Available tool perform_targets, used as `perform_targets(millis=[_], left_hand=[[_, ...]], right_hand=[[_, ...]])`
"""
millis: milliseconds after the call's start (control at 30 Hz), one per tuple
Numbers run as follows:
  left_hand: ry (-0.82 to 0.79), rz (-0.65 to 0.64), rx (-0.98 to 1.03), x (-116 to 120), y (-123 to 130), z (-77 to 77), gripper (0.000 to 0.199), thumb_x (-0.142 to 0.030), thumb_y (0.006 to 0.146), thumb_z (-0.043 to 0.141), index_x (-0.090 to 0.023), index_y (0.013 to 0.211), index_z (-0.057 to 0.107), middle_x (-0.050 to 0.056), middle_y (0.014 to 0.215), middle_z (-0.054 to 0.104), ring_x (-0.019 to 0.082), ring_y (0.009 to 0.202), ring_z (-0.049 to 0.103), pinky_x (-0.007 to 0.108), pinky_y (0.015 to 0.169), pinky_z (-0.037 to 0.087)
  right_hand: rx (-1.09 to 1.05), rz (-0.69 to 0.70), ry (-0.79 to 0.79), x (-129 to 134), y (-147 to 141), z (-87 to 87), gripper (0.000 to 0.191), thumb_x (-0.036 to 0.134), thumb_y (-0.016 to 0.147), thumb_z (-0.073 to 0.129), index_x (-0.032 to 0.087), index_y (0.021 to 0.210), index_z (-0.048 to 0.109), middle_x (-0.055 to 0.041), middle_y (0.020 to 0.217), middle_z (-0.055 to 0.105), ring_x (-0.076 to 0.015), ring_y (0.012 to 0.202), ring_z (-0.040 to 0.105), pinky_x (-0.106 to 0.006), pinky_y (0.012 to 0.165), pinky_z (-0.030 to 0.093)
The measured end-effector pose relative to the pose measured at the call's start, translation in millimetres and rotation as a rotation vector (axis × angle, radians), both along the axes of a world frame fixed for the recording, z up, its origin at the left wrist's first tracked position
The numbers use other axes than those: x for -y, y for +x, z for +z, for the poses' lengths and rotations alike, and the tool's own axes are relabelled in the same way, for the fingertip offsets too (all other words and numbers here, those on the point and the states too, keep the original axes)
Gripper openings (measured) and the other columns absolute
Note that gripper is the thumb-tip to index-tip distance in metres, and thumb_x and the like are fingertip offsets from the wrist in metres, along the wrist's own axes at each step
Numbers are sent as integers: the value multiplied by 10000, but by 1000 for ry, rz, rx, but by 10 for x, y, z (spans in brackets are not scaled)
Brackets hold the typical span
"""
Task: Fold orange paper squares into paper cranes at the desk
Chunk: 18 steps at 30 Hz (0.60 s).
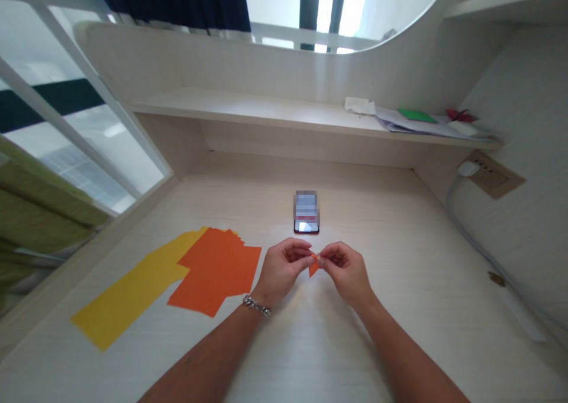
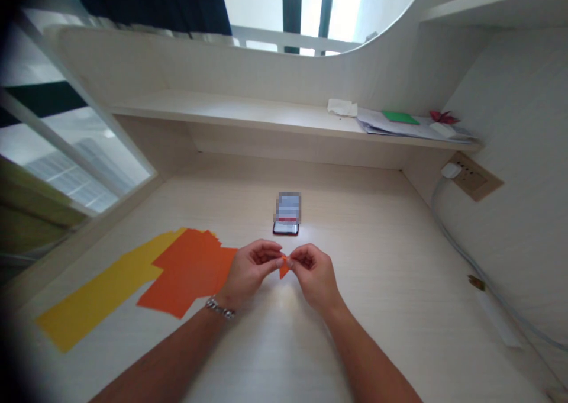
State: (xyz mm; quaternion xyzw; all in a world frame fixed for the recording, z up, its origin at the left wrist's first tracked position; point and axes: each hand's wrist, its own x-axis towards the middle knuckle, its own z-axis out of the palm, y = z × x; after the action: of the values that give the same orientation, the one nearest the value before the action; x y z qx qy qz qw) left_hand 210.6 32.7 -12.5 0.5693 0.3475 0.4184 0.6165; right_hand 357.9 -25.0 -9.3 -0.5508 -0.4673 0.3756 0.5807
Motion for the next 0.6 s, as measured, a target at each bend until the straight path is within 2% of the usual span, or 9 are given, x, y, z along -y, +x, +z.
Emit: perform_targets(millis=[133, 233, 300, 367, 467, 600], left_hand=[[6, 7, 1, 10, 21, 0, 260, -248, 687, 727, -135, 906, 642, 86, 876, 701, 191, 823, 670, 314, 756, 546], [-24, -77, 6, 17, 24, -3, 301, -236, 693, 724, -133, 958, 625, 87, 879, 700, 185, 819, 667, 316, 756, 544], [-52, -117, 0, 19, 20, -12, 314, -214, 685, 727, -131, 965, 612, 78, 824, 702, 180, 770, 670, 312, 723, 547], [-55, -120, -25, 22, 12, -20, 319, -191, 684, 720, -134, 977, 606, 68, 776, 704, 180, 735, 674, 308, 702, 546], [-7, -117, -92, 33, 0, -19, 340, -184, 692, 706, -149, 1016, 609, 68, 786, 711, 190, 754, 680, 315, 721, 542], [73, -94, -126, 32, -5, -3, 285, -244, 726, 688, -153, 989, 626, 77, 840, 708, 193, 798, 678, 323, 767, 538]], right_hand=[[4, -54, -2, -10, -26, -14, 182, 335, 703, 709, 182, 748, 621, -20, 693, 640, -160, 631, 593, -276, 594, 489], [-22, -106, 15, -25, -28, -35, 174, 325, 708, 706, 183, 761, 620, -23, 719, 648, -161, 645, 602, -278, 603, 493], [-86, -87, 5, -31, -18, -43, 198, 325, 708, 704, 185, 820, 620, -23, 730, 659, -166, 650, 616, -287, 612, 502], [-129, -9, -33, -31, -2, -37, 262, 331, 711, 698, 186, 914, 620, -23, 725, 669, -172, 641, 628, -299, 613, 509], [-5, 100, -83, -20, 24, -13, 229, 325, 731, 676, 177, 905, 657, -41, 737, 688, -184, 670, 637, -303, 634, 502], [149, 13, -71, -23, 48, -22, 153, 318, 774, 631, 175, 774, 684, -47, 736, 689, -184, 688, 618, -295, 649, 488]])
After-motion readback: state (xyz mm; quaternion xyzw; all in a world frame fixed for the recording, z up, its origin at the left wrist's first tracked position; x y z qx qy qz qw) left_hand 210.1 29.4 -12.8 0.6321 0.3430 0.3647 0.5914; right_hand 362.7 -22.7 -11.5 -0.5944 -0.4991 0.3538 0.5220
